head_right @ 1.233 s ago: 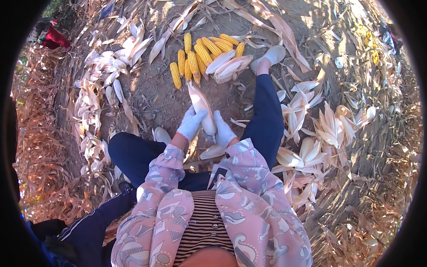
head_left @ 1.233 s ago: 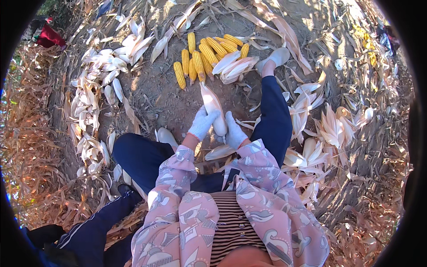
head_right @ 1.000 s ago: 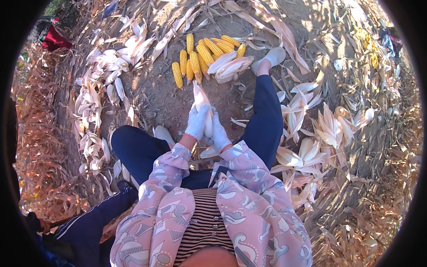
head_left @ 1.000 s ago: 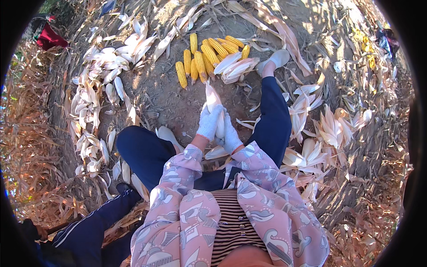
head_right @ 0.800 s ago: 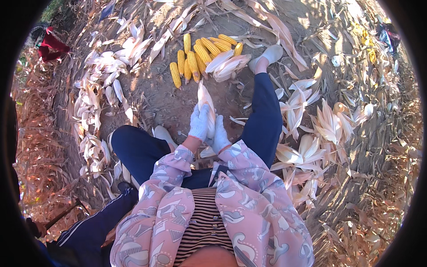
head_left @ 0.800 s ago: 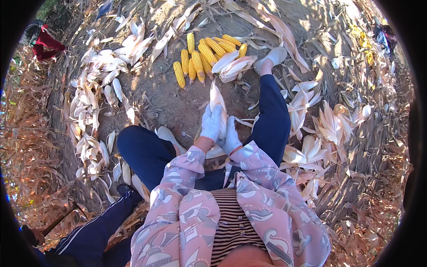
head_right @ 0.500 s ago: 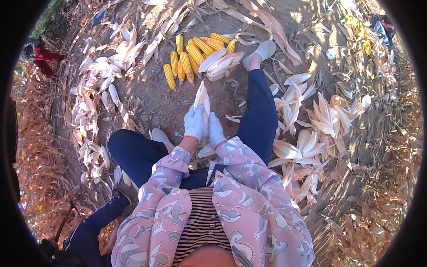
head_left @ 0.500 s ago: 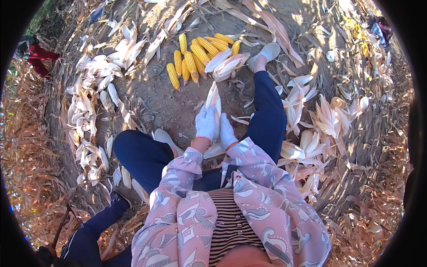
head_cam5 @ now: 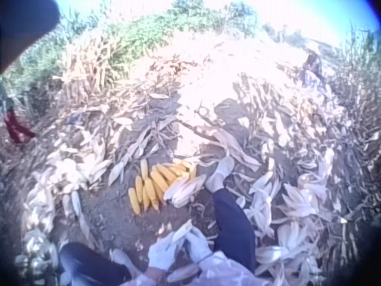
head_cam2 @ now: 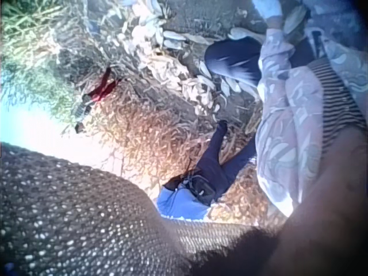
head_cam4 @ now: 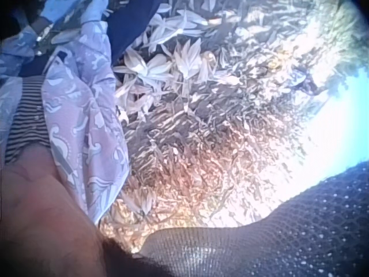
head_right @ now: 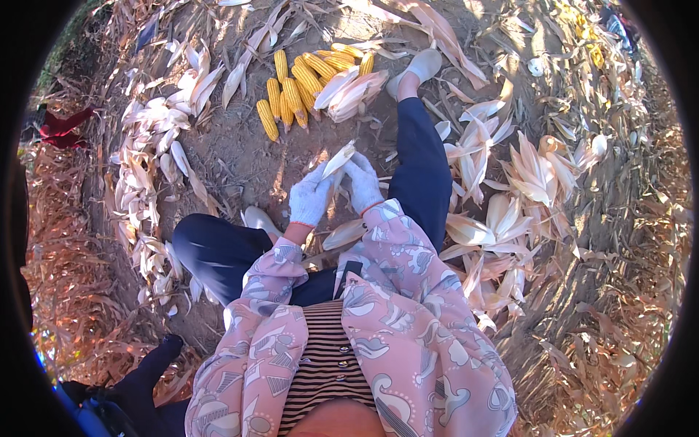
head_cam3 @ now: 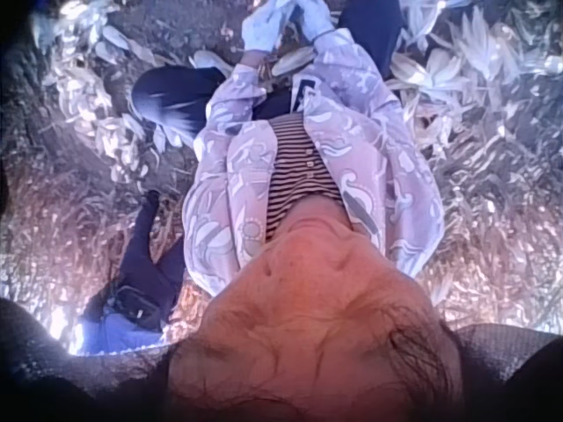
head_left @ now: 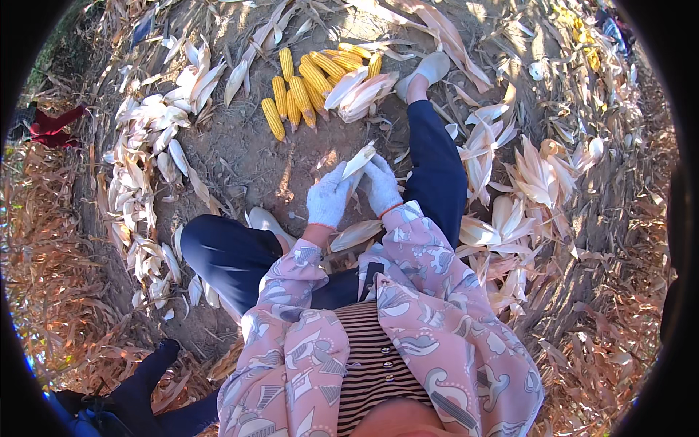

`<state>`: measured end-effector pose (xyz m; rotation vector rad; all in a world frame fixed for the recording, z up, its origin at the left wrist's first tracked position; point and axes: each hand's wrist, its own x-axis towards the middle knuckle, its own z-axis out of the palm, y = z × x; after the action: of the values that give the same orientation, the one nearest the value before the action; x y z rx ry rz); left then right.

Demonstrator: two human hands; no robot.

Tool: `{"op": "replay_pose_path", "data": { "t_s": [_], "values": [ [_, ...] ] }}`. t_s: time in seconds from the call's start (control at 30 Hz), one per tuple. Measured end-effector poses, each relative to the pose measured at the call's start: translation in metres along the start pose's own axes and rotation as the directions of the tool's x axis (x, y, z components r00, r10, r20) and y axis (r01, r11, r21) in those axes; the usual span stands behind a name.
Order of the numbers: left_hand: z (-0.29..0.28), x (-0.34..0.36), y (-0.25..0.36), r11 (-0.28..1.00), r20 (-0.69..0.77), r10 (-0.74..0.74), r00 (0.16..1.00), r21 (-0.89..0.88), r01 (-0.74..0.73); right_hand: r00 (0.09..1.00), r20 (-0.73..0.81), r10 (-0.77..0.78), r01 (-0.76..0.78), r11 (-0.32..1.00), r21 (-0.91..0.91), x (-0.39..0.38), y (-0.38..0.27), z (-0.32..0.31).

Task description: The person sits on the ground and shucks corn cobs by hand, removing the husks and silk. They place the shucked corn cobs in a pile and discard the husks to the side.

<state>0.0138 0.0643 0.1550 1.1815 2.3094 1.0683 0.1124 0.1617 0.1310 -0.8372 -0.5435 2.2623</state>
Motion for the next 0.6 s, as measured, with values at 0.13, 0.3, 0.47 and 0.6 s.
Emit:
{"op": "replay_pose_path", "data": {
  "t_s": [0.13, 0.3, 0.47, 0.6],
  "values": [
    [-0.003, 0.004, -0.003, 0.979, 0.019, -0.086, 0.996, -0.186, 0.088, 0.995, -0.091, -0.033, 0.030, 0.999, -0.028, 0.013, 0.006, -0.018],
    [-0.006, 0.015, -0.017, 0.777, 0.024, -0.246, 0.969, -0.593, 0.212, 0.983, 0.023, 0.184, -0.182, 0.937, 0.298, 0.020, 0.014, -0.021],
    [-0.003, 0.005, -0.001, 0.948, 0.096, -0.001, 0.995, -0.315, 0.031, 0.972, 0.068, 0.224, -0.228, 0.971, 0.072, 0.000, 0.039, -0.013],
    [0.000, 0.016, -0.020, 0.414, -0.037, -0.489, 0.871, -0.889, 0.194, 0.948, -0.214, 0.238, -0.180, 0.949, 0.259, 0.009, 0.033, -0.016]
  ]
}}
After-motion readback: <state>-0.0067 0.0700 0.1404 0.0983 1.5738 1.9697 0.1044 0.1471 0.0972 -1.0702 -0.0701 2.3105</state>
